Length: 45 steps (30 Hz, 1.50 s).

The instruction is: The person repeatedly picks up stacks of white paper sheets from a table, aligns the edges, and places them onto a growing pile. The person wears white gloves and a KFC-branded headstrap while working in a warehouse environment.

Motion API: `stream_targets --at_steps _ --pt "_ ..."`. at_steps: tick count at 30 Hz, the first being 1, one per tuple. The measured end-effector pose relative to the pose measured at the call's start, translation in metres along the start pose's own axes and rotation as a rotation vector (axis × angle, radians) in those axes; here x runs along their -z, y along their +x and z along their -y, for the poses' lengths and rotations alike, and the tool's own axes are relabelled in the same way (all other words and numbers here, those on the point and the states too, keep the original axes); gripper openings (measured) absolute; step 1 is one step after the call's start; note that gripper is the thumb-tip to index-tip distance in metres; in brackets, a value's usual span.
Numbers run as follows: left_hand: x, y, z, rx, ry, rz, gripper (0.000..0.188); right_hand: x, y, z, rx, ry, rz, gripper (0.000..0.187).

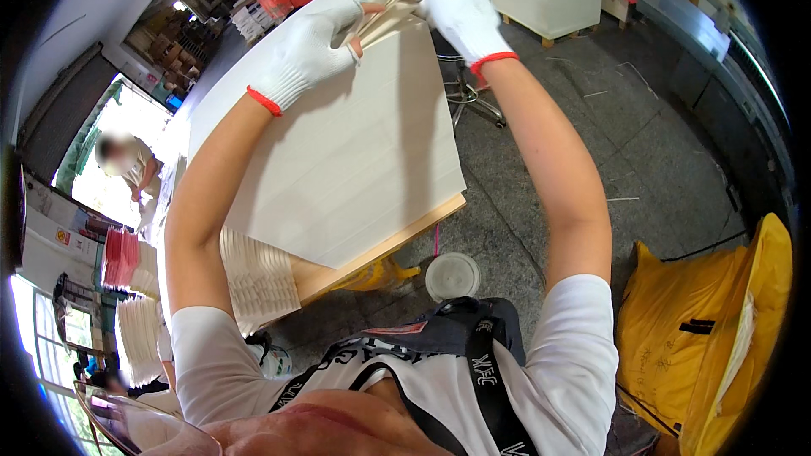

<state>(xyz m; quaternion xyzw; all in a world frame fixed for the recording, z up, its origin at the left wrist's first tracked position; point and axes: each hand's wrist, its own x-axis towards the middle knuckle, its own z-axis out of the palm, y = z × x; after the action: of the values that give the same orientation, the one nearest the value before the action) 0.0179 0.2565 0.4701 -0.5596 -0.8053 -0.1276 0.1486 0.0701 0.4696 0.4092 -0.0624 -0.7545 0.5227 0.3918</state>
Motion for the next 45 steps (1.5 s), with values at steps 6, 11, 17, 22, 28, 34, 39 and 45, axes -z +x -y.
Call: stream_targets --at_steps 6,11,17,22,28,34,39,45 --pt "-0.013 0.000 0.022 -0.032 -0.013 -0.115 0.038 0.012 -0.007 0.000 0.122 -0.709 0.311 0.083" --pt "-0.011 0.005 0.014 0.007 0.068 -0.070 0.034 0.016 -0.008 0.007 0.195 -0.760 0.365 0.075" --pt "-0.005 0.022 0.015 0.060 0.168 0.017 0.036 0.011 0.011 0.021 0.470 -0.929 0.327 0.059" --pt "-0.010 0.016 0.022 -0.009 -0.018 -0.023 0.034 -0.001 0.018 0.009 0.262 -0.436 0.313 0.057" --pt "-0.002 0.004 0.000 0.268 -0.354 0.015 0.032 -0.012 0.003 -0.010 0.048 -0.079 0.177 0.064" --pt "-0.003 0.002 0.001 0.258 -0.390 -0.006 0.036 -0.016 -0.001 -0.007 0.074 -0.186 0.122 0.064" --pt "-0.005 0.004 0.006 0.227 -0.429 0.011 0.039 -0.014 -0.003 -0.006 0.053 -0.183 0.121 0.064" --pt "-0.010 -0.002 0.010 0.004 -0.413 -0.201 0.034 -0.014 -0.010 0.005 0.019 -0.186 0.144 0.063"
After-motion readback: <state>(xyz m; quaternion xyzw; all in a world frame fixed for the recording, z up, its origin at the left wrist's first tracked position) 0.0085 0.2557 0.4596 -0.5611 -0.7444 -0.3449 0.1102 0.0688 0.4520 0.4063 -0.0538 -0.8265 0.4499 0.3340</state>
